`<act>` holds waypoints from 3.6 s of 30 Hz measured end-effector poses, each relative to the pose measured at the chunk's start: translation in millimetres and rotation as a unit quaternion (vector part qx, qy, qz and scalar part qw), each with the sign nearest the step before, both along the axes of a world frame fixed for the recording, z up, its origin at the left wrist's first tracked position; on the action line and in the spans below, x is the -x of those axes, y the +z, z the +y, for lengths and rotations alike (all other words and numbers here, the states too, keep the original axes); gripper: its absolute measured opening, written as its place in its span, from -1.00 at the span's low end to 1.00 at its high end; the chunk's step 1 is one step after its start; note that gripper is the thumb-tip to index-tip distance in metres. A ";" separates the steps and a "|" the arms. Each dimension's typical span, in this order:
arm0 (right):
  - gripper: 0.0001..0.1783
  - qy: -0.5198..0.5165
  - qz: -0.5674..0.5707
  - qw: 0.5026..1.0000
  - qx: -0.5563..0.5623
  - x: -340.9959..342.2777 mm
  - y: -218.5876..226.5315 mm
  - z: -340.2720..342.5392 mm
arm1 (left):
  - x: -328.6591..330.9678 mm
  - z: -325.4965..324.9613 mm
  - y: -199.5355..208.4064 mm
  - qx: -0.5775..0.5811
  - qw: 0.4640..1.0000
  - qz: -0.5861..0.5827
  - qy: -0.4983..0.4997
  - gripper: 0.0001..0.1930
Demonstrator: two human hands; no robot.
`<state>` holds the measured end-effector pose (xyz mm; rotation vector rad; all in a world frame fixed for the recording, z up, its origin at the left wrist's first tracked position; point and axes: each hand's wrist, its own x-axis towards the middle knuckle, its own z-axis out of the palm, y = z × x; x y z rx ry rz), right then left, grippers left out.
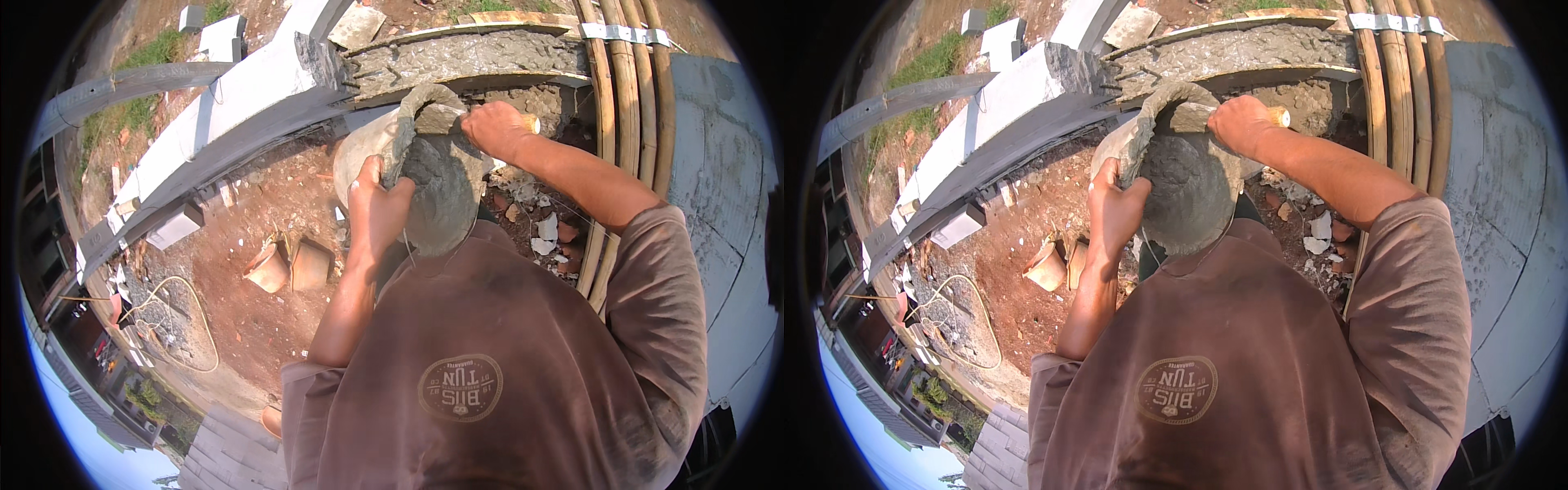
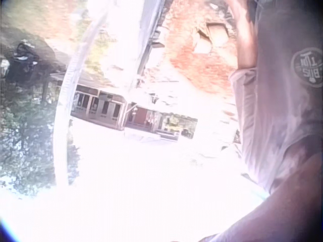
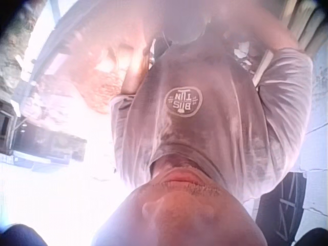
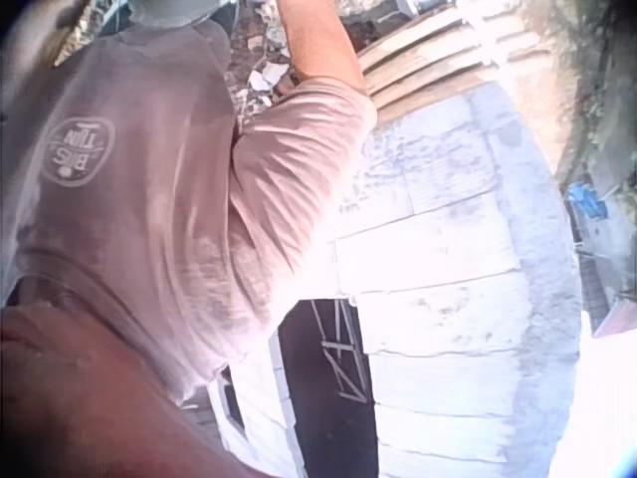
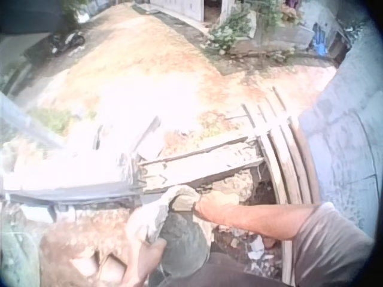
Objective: The person scoops wet cement from a bucket using a trowel and applies it to a low wall or curb. They repeatedly smooth the cement along the top edge of the structure.
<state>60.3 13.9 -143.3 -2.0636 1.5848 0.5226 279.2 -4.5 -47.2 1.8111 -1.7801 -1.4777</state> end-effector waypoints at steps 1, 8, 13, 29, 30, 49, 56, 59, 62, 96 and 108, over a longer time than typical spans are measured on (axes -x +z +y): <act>-0.75 -0.004 -0.027 0.999 -0.044 -10.8 -4.7 -1.8 | -2.9 0.9 -7.7 0.024 0.999 0.027 -0.003 -0.83; -0.54 -0.019 -0.185 0.971 -0.153 -34.9 -13.4 25.0 | -23.3 -7.7 -12.8 0.053 0.982 0.175 0.040 -0.86; -0.50 -0.095 -0.318 0.920 -0.210 -43.0 -21.0 51.3 | -47.0 -4.9 -21.0 0.001 0.990 0.118 0.079 -0.83; -0.58 -0.185 -0.041 0.982 -0.011 97.9 16.3 -25.1 | -75.6 38.2 -80.9 -0.055 0.941 0.145 0.299 -0.75; -0.59 -0.187 -0.014 0.982 0.028 95.3 2.9 -29.5 | -74.1 37.7 -82.6 -0.047 0.944 0.137 0.295 -0.81; -0.62 -0.098 0.083 0.991 0.046 92.2 -35.8 -74.4 | -102.3 32.8 -86.1 -0.051 0.917 0.166 0.359 -0.66; -0.66 -0.084 0.101 0.991 0.013 75.2 5.4 -69.4 | -103.3 28.1 -84.7 -0.065 0.922 0.174 0.341 -0.70; -0.64 -0.044 0.023 0.999 -0.012 61.5 68.8 -44.1 | -93.8 16.8 -70.2 -0.031 0.958 0.061 0.277 -0.75; -0.66 0.032 0.005 0.999 0.002 13.1 45.5 -35.0 | -83.2 6.7 -64.7 -0.017 0.975 0.011 0.221 -0.74; -0.66 -0.161 -0.035 0.979 0.116 -17.8 -29.5 -31.8 | -133.8 30.4 -93.7 -0.064 0.935 0.151 0.315 -0.64; -0.63 -0.128 0.030 0.991 0.014 -37.6 -65.4 -79.1 | -153.6 44.2 -96.7 -0.040 0.913 0.159 0.373 -0.67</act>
